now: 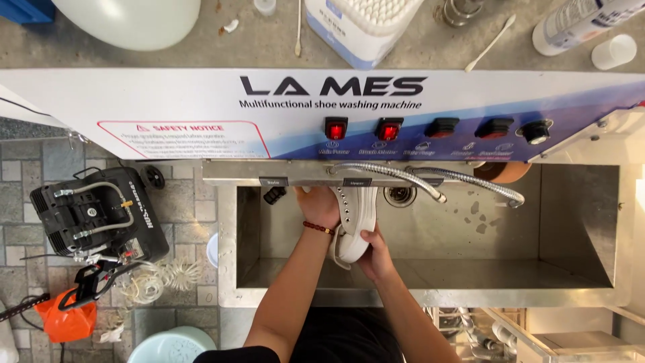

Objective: Manually clean a white sneaker using a shoe washing station with water and brushes.

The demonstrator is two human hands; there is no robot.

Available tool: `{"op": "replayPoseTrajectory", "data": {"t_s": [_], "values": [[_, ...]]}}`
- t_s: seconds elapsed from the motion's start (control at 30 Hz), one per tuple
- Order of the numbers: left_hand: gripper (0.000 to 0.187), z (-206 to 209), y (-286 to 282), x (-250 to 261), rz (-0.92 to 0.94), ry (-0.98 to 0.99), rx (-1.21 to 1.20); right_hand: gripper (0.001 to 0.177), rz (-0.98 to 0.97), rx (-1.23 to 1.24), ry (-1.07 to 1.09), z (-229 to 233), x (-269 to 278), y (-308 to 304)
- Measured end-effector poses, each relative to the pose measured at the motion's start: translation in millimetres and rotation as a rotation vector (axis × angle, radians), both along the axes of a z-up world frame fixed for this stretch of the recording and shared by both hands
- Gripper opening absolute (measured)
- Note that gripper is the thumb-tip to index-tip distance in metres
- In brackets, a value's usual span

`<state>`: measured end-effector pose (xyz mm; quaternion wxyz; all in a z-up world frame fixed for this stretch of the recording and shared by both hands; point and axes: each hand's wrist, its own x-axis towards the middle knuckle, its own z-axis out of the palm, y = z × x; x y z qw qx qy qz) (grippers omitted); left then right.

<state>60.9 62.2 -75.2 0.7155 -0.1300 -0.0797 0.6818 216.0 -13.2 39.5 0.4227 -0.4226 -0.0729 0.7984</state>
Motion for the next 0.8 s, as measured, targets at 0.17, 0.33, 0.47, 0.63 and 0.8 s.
{"op": "replayPoseTrajectory", "data": {"t_s": [0.17,0.33,0.47,0.63,0.8], "values": [[0.096,40.0,-11.8,-4.7,-0.071,0.099,-0.115,0.089,0.032,0.014,-0.013,-17.2,11.5,-18.6],[0.104,82.6,-19.1,-1.7,-0.159,0.183,-0.381,0.1,0.068,0.095,-0.052,-22.0,22.8,-42.9],[0.108,89.8,-16.6,-11.2,-0.227,0.206,-0.278,0.108,0.12,0.13,-0.11,-29.2,20.2,-45.9],[0.101,82.4,-5.7,-17.0,-0.218,0.177,-0.247,0.108,0.109,0.125,-0.128,-26.7,2.4,-30.4],[0.071,76.4,8.9,-19.3,-0.139,0.168,-0.133,0.097,0.054,0.102,-0.06,-27.1,-8.3,-20.5]]}}
